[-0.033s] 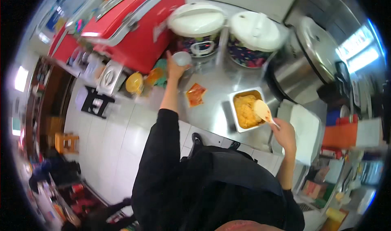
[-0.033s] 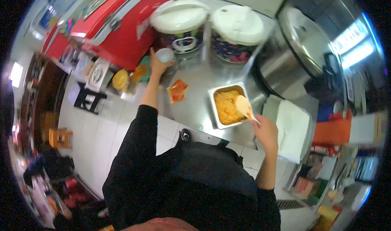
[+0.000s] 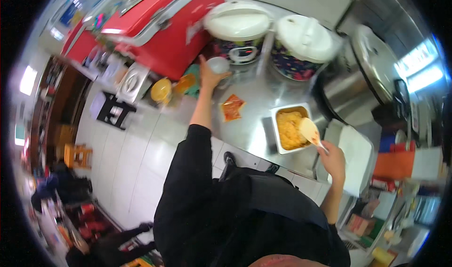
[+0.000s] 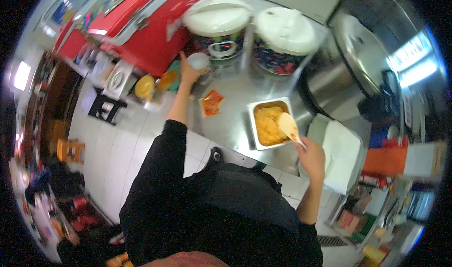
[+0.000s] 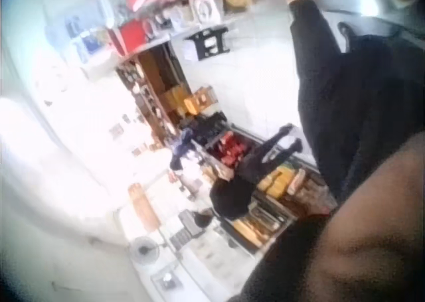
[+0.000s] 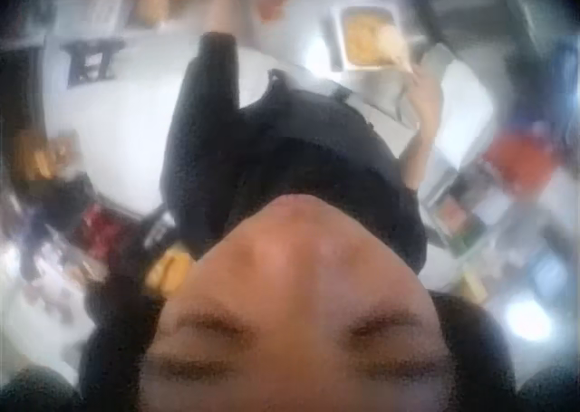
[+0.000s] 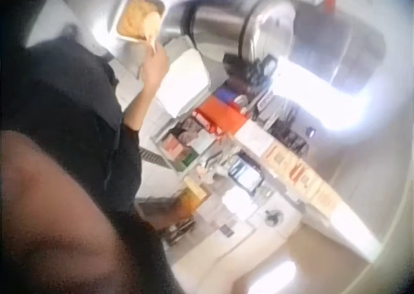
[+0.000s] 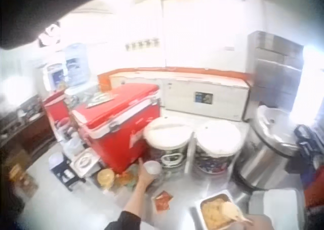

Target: The person mixes a red ingredient into a container of rice with a scoop, then uses a small yellow cup to portion the rice mixture onto sheets of paper, forming it into rounded balls by hand.

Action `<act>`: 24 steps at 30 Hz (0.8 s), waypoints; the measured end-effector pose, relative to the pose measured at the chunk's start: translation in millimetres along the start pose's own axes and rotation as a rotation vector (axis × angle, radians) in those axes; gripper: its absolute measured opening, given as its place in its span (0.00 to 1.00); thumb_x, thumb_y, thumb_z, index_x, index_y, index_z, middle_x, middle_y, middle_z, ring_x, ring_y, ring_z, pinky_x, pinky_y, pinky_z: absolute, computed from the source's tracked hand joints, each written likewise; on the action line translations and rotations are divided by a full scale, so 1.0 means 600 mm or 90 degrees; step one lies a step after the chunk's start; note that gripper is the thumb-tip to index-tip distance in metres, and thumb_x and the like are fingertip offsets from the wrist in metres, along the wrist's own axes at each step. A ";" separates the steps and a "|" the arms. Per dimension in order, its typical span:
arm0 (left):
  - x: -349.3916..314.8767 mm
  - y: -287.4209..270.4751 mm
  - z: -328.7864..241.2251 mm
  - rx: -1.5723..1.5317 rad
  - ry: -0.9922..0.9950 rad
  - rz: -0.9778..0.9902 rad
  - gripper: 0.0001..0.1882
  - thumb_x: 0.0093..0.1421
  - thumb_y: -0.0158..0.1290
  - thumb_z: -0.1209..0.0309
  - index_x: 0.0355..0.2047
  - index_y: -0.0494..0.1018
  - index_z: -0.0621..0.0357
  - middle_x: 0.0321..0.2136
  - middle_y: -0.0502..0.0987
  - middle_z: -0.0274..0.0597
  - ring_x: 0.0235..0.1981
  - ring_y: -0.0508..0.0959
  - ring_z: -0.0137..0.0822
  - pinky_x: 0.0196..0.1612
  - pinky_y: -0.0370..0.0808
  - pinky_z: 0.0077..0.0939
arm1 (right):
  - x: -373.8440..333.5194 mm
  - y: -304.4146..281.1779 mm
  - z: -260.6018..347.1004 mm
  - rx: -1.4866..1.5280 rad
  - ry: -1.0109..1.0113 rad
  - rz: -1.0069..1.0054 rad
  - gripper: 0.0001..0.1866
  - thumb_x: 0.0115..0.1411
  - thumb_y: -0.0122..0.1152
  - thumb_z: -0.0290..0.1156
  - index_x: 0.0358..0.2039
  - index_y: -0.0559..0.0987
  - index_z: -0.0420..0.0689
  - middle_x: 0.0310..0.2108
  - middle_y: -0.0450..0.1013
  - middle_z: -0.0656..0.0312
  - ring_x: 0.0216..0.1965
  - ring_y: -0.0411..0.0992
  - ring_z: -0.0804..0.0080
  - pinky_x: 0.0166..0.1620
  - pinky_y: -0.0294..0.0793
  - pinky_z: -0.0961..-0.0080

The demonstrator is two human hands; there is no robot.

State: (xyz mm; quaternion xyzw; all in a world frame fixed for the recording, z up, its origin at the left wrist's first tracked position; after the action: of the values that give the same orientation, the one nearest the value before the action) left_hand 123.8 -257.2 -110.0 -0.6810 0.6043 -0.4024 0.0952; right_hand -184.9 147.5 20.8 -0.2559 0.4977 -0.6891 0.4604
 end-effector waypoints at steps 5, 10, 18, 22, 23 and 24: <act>-0.085 -0.174 0.034 0.014 -0.042 -0.497 0.51 0.38 0.65 0.53 0.55 0.51 0.69 0.52 0.58 0.60 0.54 0.58 0.56 0.57 0.54 0.42 | -0.031 0.009 -0.041 0.144 0.056 -0.026 0.16 0.53 0.56 0.34 0.40 0.75 0.38 0.33 0.73 0.47 0.35 0.72 0.51 0.39 0.69 0.67; -0.225 -0.272 0.334 -0.058 -0.645 -0.589 0.37 0.42 0.60 0.54 0.46 0.62 0.67 0.43 0.67 0.53 0.46 0.66 0.49 0.49 0.62 0.40 | -0.013 0.030 0.004 0.172 0.005 0.015 0.17 0.53 0.56 0.34 0.41 0.74 0.38 0.33 0.73 0.46 0.35 0.73 0.51 0.39 0.69 0.67; -0.159 -0.255 0.357 -0.308 -0.574 -0.099 0.18 0.51 0.55 0.58 0.22 0.75 0.64 0.20 0.74 0.37 0.23 0.71 0.27 0.30 0.67 0.23 | 0.046 0.072 0.052 -0.080 0.046 0.075 0.19 0.51 0.58 0.35 0.42 0.74 0.40 0.39 0.71 0.47 0.43 0.68 0.51 0.45 0.67 0.63; -0.177 -0.249 0.385 -0.340 -0.467 -0.085 0.18 0.55 0.48 0.57 0.27 0.75 0.62 0.19 0.73 0.32 0.21 0.67 0.25 0.26 0.64 0.21 | 0.074 0.049 0.189 -0.133 -0.095 -0.116 0.23 0.48 0.61 0.35 0.46 0.71 0.45 0.47 0.62 0.50 0.51 0.58 0.52 0.51 0.61 0.63; -0.169 -0.239 0.376 -0.346 -0.470 -0.087 0.17 0.54 0.51 0.58 0.27 0.75 0.63 0.20 0.73 0.33 0.22 0.67 0.25 0.27 0.64 0.21 | 0.087 0.053 0.238 -0.073 -0.144 -0.141 0.24 0.48 0.60 0.36 0.47 0.71 0.45 0.47 0.63 0.50 0.51 0.59 0.52 0.51 0.61 0.63; -0.156 -0.225 0.354 -0.352 -0.472 -0.083 0.16 0.52 0.53 0.59 0.26 0.74 0.63 0.20 0.73 0.34 0.23 0.68 0.25 0.29 0.65 0.21 | 0.104 0.057 0.284 -0.013 -0.187 -0.167 0.24 0.49 0.60 0.36 0.47 0.71 0.45 0.47 0.63 0.50 0.50 0.60 0.53 0.50 0.62 0.62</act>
State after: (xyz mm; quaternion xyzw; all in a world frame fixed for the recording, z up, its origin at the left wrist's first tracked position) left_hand 370.4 -215.0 -207.2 -0.8150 0.5704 0.0393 0.0939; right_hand -61.5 12.4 46.1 -0.4212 0.3948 -0.6934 0.4313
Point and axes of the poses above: each hand's wrist, its own x-axis towards the middle knuckle, its own y-axis out of the palm, z = x × y, the point moved 7 cm from there along x, towards the middle knuckle
